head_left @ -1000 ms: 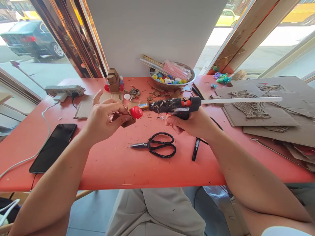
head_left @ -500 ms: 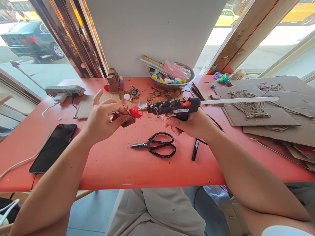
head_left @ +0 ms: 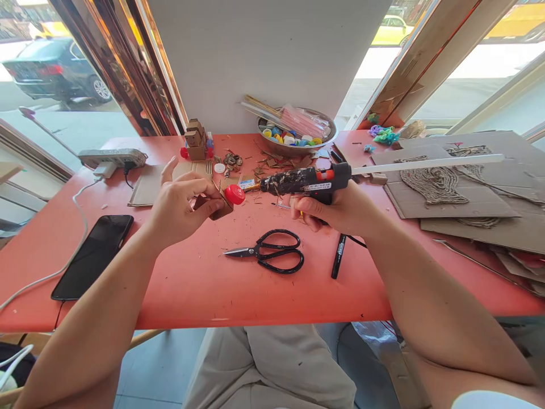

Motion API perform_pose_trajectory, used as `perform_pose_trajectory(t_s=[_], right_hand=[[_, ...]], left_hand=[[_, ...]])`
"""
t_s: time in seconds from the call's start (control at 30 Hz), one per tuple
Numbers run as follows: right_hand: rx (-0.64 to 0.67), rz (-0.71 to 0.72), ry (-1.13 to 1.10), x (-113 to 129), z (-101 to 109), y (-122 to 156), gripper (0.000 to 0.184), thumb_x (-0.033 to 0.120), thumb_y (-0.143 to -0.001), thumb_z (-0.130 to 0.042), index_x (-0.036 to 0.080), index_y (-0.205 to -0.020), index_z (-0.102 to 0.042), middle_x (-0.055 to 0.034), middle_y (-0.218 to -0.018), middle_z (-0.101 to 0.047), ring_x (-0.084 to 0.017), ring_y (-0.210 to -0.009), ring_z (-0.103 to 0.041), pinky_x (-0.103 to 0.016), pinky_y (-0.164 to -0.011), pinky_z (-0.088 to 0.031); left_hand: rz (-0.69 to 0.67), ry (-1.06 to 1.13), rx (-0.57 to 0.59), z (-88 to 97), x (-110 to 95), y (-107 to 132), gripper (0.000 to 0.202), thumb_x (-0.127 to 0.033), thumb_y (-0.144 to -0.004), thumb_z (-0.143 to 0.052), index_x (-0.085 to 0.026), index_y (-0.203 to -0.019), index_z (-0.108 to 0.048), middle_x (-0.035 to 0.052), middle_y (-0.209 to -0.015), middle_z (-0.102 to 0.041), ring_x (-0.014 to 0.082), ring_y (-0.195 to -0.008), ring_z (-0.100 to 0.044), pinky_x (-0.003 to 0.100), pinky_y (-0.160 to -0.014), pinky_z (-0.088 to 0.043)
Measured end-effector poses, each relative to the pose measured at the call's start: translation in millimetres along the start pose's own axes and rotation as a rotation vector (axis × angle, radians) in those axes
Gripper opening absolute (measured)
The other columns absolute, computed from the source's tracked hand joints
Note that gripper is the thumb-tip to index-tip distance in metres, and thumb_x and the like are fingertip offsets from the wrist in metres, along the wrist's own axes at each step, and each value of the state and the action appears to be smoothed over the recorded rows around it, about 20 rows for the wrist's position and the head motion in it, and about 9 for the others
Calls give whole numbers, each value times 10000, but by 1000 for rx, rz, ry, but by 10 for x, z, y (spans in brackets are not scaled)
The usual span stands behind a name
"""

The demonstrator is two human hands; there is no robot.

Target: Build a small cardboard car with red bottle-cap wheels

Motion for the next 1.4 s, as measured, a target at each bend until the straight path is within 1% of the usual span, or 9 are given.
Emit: perform_pose_trajectory(t_s=[0.17,0.23,0.37,0.57,0.73,0.87,1.07,1.2,1.4], right_hand=[[20,17,-12,5,-72,-14,542,711,-790,-812,223,-733,-584,25,-511,-591,-125,-419,-538,-265,-409,-421],[3,14,-12,0,-76,-14,539,705,-784,-816,222,-738,-581,26,-514,-590,-125,-415,-540,-264,-402,-416],[-17,1,-25,0,-78,-6,526,683,-773,-831,221,-757,-581,26,-535,-605,-120,-405,-533,-263,-390,-410],[-42,-6,-27,-22,-85,0,533,684,-769,-834,213,-811,-587,15,-582,-647,-107,-395,-512,-267,-388,-421],[-38,11,25,-27,-66,3,543,707,-788,-806,208,-769,-594,1,-579,-649,-111,-396,-530,-263,-390,-414],[-33,20,54,2,-58,7,531,697,-812,-796,211,-738,-594,11,-539,-624,-108,-396,-516,-261,-396,-397],[-51,22,39,15,-70,5,533,695,-793,-816,217,-748,-584,21,-535,-617,-105,-390,-503,-261,-387,-389],[-49,29,53,22,-68,11,528,694,-807,-800,216,-749,-583,20,-541,-622,-102,-387,-502,-262,-396,-394],[-45,30,86,38,-55,18,512,680,-825,-788,221,-729,-583,37,-492,-582,-102,-384,-490,-261,-407,-400]], left_hand=[[0,-11,-3,8,-6,3,179,-353,-875,-610,-303,-717,-678,-51,-754,-757,204,-737,-728,724,-1299,-306],[-4,-16,-7,1,-4,10,186,-357,-879,-607,-311,-713,-678,-51,-741,-754,213,-749,-734,727,-1314,-275],[-11,-40,-32,-3,5,24,213,-383,-913,-608,-325,-725,-690,-53,-711,-743,233,-791,-749,742,-1346,-163],[-29,-20,-61,-19,26,36,222,-382,-928,-611,-319,-729,-688,-65,-710,-740,213,-761,-733,751,-1348,-115],[-52,3,-85,-39,70,29,241,-396,-932,-611,-312,-723,-695,-57,-706,-733,204,-745,-731,749,-1346,-123],[-64,10,-84,-35,86,25,237,-391,-931,-618,-307,-723,-698,-57,-721,-729,189,-707,-723,746,-1342,-154],[-43,-33,-32,15,66,19,213,-390,-937,-643,-324,-757,-735,-58,-740,-741,201,-747,-736,764,-1336,-131],[-31,-13,4,31,57,6,211,-386,-933,-653,-314,-755,-739,-52,-746,-749,201,-748,-731,791,-1327,-94],[-25,-23,-14,8,52,22,218,-373,-943,-651,-306,-754,-736,-53,-749,-753,198,-758,-736,784,-1334,-100]])
Point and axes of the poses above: each hand's wrist, its own y-axis away from the middle knuckle, its own z-axis out of the back of the hand, x = y × z, the point moved 5 cm from there along -y, towards the middle knuckle
